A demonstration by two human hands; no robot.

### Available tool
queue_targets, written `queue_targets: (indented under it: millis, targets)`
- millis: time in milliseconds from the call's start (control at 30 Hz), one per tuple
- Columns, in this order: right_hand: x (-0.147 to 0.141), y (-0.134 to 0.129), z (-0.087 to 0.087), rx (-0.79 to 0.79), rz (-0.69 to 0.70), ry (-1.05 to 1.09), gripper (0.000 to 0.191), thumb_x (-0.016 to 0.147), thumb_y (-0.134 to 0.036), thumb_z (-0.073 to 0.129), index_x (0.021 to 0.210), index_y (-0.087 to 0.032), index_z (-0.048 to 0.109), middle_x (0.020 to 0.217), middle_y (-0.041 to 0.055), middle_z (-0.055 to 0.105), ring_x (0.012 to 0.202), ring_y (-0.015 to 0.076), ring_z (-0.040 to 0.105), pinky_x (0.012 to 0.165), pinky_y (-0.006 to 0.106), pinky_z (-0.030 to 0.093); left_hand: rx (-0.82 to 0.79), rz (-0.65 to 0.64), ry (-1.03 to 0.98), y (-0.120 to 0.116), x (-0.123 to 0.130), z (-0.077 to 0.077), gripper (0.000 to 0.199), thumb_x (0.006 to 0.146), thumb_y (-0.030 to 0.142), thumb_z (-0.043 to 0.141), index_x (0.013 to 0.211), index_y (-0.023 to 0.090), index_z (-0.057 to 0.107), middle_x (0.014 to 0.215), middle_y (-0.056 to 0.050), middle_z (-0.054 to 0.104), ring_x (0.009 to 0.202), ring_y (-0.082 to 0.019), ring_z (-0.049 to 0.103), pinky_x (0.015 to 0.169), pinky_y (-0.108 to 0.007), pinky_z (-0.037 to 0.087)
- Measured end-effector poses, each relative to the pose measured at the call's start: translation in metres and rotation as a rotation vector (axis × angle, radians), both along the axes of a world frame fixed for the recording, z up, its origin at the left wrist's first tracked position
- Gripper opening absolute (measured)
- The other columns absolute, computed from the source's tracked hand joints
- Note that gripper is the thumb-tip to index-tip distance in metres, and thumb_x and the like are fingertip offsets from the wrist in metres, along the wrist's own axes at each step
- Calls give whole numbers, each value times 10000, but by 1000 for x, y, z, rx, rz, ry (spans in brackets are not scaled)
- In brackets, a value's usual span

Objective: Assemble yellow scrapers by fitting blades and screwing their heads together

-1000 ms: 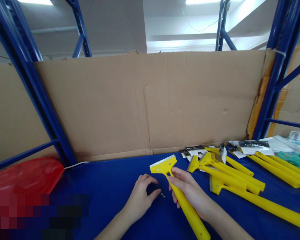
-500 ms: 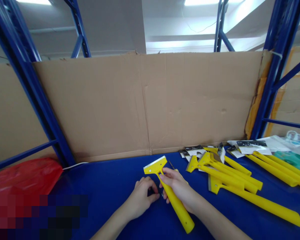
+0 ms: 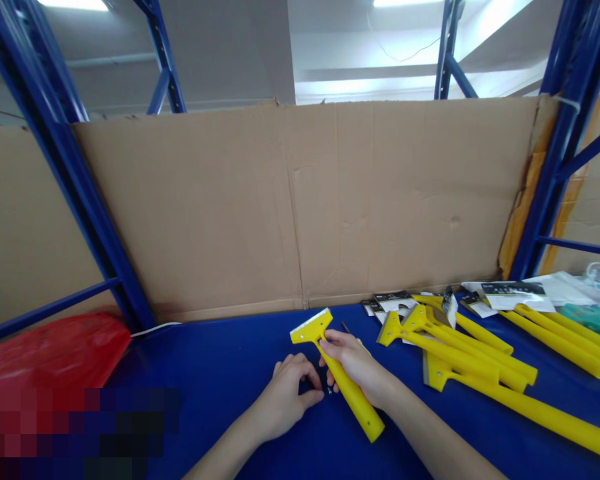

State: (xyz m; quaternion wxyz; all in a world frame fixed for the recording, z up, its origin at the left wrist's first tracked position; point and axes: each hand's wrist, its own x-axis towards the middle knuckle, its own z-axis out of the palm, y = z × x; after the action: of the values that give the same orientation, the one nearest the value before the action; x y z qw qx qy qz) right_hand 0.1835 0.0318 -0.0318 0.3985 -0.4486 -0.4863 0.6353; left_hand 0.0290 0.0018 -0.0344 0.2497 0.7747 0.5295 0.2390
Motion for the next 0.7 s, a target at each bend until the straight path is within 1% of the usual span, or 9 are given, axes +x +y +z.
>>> queue_targets:
  millis: [67,133,267,333,467,533,700]
  targets:
    - [2,-1,-1,9,28,-32,304,853,-322,553,1130,-206,508,653,-32,587,417,83,542,369,182,408,22,1,-100,1,-1,1,65,690,128,674,680,185,644,885,-30,636,914,-217,538,859,-377,357]
    - [2,-2,-1,25,62,-59,264,840,-330,566,1068,-199,540,629,-41,572,408,77,535,360,172,395,96,38,-227,4,-4,4,82,692,120,674,664,193,651,833,-22,637,871,-200,542,807,-334,387]
    - [-1,-6,4,71,119,-97,169,830,-329,566,926,-190,559,672,-43,571,399,59,525,347,162,379,310,222,-424,14,-13,8,50,704,183,682,667,217,684,779,-15,617,817,-191,547,760,-322,401]
    - [-3,-8,6,113,156,-150,156,842,-328,547,918,-192,555,691,-43,564,402,51,519,349,158,377,334,278,-485,20,-17,8,29,681,212,700,657,227,703,786,-21,613,810,-193,553,759,-329,403]
    - [-8,-11,8,249,263,-260,181,885,-342,482,959,-193,554,710,-42,537,410,45,507,353,157,383,301,293,-591,26,-19,3,46,667,263,697,647,235,728,807,-36,615,837,-205,570,774,-339,415]
    - [-9,-11,7,290,285,-299,184,894,-341,470,960,-188,549,712,-41,528,412,45,505,351,157,387,262,289,-652,28,-18,3,61,641,283,708,625,227,728,805,-39,619,822,-204,581,768,-339,427]
    - [-10,-13,8,332,311,-357,148,907,-292,430,925,-184,530,726,-41,512,413,32,496,346,136,380,86,283,-829,27,-16,10,132,560,292,746,609,180,697,726,-28,653,707,-169,601,682,-294,458]
